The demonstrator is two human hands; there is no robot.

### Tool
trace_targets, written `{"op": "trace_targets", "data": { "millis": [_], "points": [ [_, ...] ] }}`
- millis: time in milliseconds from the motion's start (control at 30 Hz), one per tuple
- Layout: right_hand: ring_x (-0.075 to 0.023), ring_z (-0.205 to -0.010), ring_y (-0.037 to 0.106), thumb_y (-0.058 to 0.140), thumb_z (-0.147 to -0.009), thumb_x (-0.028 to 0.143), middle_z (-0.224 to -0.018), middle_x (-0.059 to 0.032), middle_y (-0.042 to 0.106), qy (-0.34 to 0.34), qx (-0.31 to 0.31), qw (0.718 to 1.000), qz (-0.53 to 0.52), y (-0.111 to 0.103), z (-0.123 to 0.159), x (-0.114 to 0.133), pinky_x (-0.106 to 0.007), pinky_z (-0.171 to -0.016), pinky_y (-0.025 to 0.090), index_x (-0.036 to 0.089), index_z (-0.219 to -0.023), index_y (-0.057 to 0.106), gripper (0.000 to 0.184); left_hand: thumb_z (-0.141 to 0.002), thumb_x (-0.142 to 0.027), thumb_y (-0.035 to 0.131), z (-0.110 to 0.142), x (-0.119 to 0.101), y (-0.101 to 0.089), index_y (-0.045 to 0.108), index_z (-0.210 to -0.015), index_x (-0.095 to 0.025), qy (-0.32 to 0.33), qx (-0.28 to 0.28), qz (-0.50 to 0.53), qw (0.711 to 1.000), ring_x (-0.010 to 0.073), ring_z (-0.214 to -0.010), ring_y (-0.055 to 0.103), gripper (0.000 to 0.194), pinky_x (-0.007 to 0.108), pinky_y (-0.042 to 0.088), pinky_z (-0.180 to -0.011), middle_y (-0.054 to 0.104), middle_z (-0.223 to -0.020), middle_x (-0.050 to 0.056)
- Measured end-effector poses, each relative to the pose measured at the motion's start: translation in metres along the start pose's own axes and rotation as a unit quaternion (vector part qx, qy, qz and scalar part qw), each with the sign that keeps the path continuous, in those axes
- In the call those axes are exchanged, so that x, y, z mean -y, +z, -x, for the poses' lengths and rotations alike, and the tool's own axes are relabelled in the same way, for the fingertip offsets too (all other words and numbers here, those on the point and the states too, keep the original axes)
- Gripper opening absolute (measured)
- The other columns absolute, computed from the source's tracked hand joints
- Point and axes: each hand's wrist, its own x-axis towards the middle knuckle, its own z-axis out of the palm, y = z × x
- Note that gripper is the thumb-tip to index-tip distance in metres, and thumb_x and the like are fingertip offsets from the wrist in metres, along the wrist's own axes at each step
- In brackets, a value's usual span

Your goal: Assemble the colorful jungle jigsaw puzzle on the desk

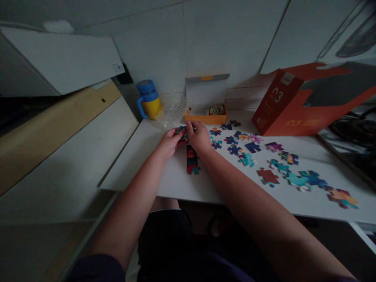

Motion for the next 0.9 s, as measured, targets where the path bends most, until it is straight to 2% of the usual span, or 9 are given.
{"op": "trace_targets", "data": {
  "millis": [133, 233, 333, 433, 533, 600, 667, 767, 900],
  "points": [
    [-0.0302, -0.121, 0.064, 0.046, -0.111, 0.057, -0.124, -0.018, 0.072, 0.035, -0.012, 0.999, -0.018, 0.004, -0.001, -0.005, -0.044, -0.111, 0.048, 0.02, -0.125, 0.072, 0.048, -0.089, -0.033, 0.088, 0.002, 0.002, 0.0, 0.073, -0.102, -0.016, 0.001, 0.049, -0.008, 0.999, 0.016, -0.09, 0.067, 0.027, 0.029, 0.062, -0.078, 0.071, -0.101, 0.004],
    [-0.0298, -0.119, 0.067, 0.041, -0.112, 0.062, -0.119, -0.0166, 0.074, 0.048, 0.005, 0.998, -0.028, 0.006, -0.002, -0.009, -0.044, -0.109, 0.048, 0.02, -0.12, 0.071, 0.052, -0.086, -0.035, 0.091, 0.006, 0.004, 0.001, 0.072, -0.107, -0.017, 0.002, 0.09, -0.018, 0.996, 0.0173, -0.093, 0.066, 0.034, 0.03, 0.063, -0.08, 0.07, -0.104, 0.005],
    [-0.0271, -0.118, 0.069, 0.032, -0.112, 0.068, -0.117, -0.0139, 0.076, 0.05, 0.029, 0.997, -0.046, 0.007, -0.002, -0.01, -0.04, -0.108, 0.049, 0.023, -0.114, 0.071, 0.06, -0.087, -0.034, 0.089, 0.007, 0.007, 0.002, 0.071, -0.114, -0.02, 0.01, 0.089, -0.037, 0.995, 0.0186, -0.095, 0.067, 0.036, 0.03, 0.062, -0.08, 0.071, -0.107, 0.005],
    [-0.0247, -0.118, 0.07, 0.024, -0.113, 0.068, -0.119, -0.0121, 0.076, 0.041, 0.053, 0.996, -0.067, 0.008, 0.0, -0.007, -0.037, -0.107, 0.05, 0.024, -0.115, 0.071, 0.064, -0.09, -0.033, 0.086, 0.005, 0.011, 0.002, 0.068, -0.119, -0.024, 0.028, 0.06, -0.079, 0.995, 0.0167, -0.089, 0.066, 0.036, 0.027, 0.059, -0.077, 0.072, -0.105, 0.003],
    [-0.0243, -0.116, 0.071, 0.028, -0.114, 0.065, -0.118, -0.0122, 0.076, 0.027, 0.074, 0.994, -0.078, 0.011, 0.003, -0.003, -0.037, -0.105, 0.052, 0.023, -0.118, 0.07, 0.06, -0.093, -0.035, 0.082, 0.0, 0.015, 0.001, 0.066, -0.12, -0.025, 0.062, 0.033, -0.112, 0.991, 0.0161, -0.091, 0.066, 0.033, 0.025, 0.058, -0.079, 0.073, -0.106, 0.002],
    [-0.0249, -0.119, 0.07, 0.035, -0.113, 0.063, -0.123, -0.0135, 0.075, 0.009, 0.083, 0.993, -0.08, 0.012, 0.005, 0.0, -0.038, -0.108, 0.051, 0.022, -0.122, 0.069, 0.054, -0.098, -0.04, 0.077, -0.003, 0.018, 0.001, 0.066, -0.119, -0.025, 0.077, 0.02, -0.115, 0.99, 0.0169, -0.097, 0.067, 0.028, 0.027, 0.058, -0.084, 0.073, -0.108, 0.002],
    [-0.0262, -0.125, 0.068, 0.045, -0.111, 0.063, -0.13, -0.0155, 0.074, -0.013, 0.092, 0.993, -0.075, 0.011, 0.007, 0.002, -0.039, -0.113, 0.048, 0.02, -0.129, 0.067, 0.051, -0.1, -0.043, 0.074, -0.007, 0.019, 0.0, 0.066, -0.113, -0.025, 0.08, -0.017, -0.103, 0.991, 0.0174, -0.101, 0.067, 0.023, 0.028, 0.057, -0.088, 0.073, -0.106, 0.002],
    [-0.0281, -0.131, 0.065, 0.059, -0.104, 0.068, -0.138, -0.0168, 0.071, -0.042, 0.118, 0.99, -0.068, 0.008, 0.01, 0.007, -0.042, -0.117, 0.047, 0.021, -0.137, 0.065, 0.058, -0.101, -0.043, 0.073, -0.011, 0.019, -0.002, 0.064, -0.101, -0.024, 0.078, -0.084, -0.082, 0.99, 0.0174, -0.1, 0.067, 0.021, 0.027, 0.055, -0.089, 0.07, -0.098, 0.001],
    [-0.0292, -0.133, 0.065, 0.072, -0.094, 0.071, -0.144, -0.0164, 0.07, -0.049, 0.154, 0.983, -0.083, 0.001, 0.009, 0.01, -0.042, -0.117, 0.048, 0.022, -0.142, 0.064, 0.07, -0.099, -0.051, 0.074, -0.013, 0.013, -0.004, 0.059, -0.098, -0.023, 0.05, -0.116, -0.05, 0.991, 0.0176, -0.09, 0.068, 0.032, 0.028, 0.055, -0.079, 0.068, -0.091, 0.001]
  ]
}}
